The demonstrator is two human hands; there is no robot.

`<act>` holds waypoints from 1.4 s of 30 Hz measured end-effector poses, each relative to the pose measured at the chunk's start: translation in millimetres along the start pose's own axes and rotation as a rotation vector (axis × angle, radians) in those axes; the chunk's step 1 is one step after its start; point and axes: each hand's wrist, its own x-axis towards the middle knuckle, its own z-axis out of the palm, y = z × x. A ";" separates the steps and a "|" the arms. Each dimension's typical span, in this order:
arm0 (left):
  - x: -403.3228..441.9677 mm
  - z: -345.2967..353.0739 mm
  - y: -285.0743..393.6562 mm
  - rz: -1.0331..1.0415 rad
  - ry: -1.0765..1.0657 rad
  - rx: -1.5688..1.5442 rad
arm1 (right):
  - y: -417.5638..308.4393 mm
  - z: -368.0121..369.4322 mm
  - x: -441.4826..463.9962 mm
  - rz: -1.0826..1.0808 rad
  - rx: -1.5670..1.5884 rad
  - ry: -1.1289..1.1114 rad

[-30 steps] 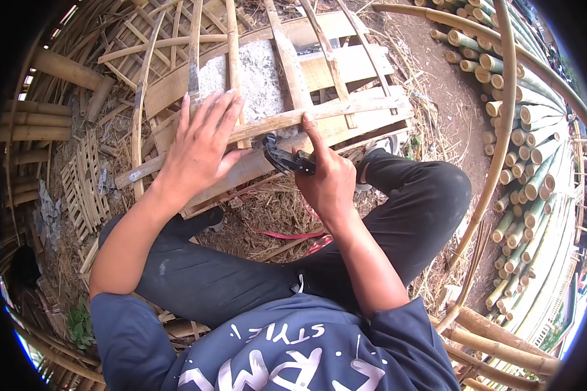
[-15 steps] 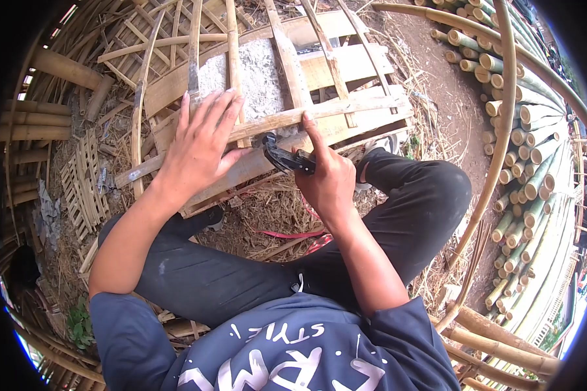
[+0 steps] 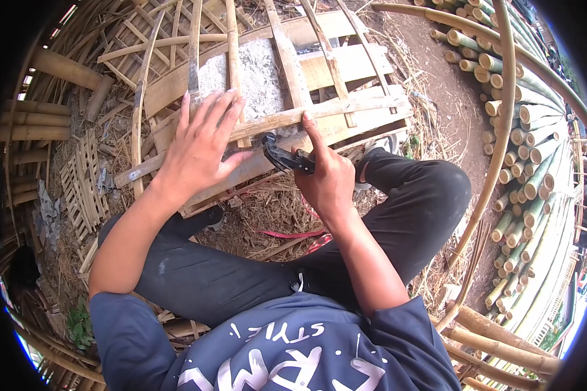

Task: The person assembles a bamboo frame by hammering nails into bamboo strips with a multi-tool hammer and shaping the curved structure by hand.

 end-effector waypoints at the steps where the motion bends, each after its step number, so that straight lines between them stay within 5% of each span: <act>1: 0.1 -0.6 -0.2 0.003 -0.003 0.000 | -0.2 -0.2 0.1 0.011 0.005 -0.008; 12: 16.1 -22.1 -27.3 -0.143 0.142 0.051 | -0.5 -0.5 -1.0 0.019 0.038 -0.025; 19: 64.9 1.3 -163.2 -0.737 0.214 0.044 | 0.7 0.7 -1.0 -0.008 0.026 0.006; 21: 69.4 42.8 -229.1 -0.878 0.201 -0.054 | 1.1 -0.6 -1.4 -0.005 0.024 -0.009; 24: 68.7 16.8 -195.0 -1.181 0.069 -0.828 | -1.2 -1.8 -1.2 0.022 0.026 -0.031; 27: 59.2 50.5 -245.5 -1.142 0.102 -0.962 | -0.7 -1.3 -0.9 0.018 0.031 -0.021; 32: 56.4 36.4 -221.6 -1.186 0.348 -1.142 | -3.7 -4.8 -1.8 0.075 0.091 -0.035; 42: 30.1 -0.1 -214.0 -1.149 0.495 -1.277 | -5.6 -4.0 -8.0 -0.008 0.150 -0.006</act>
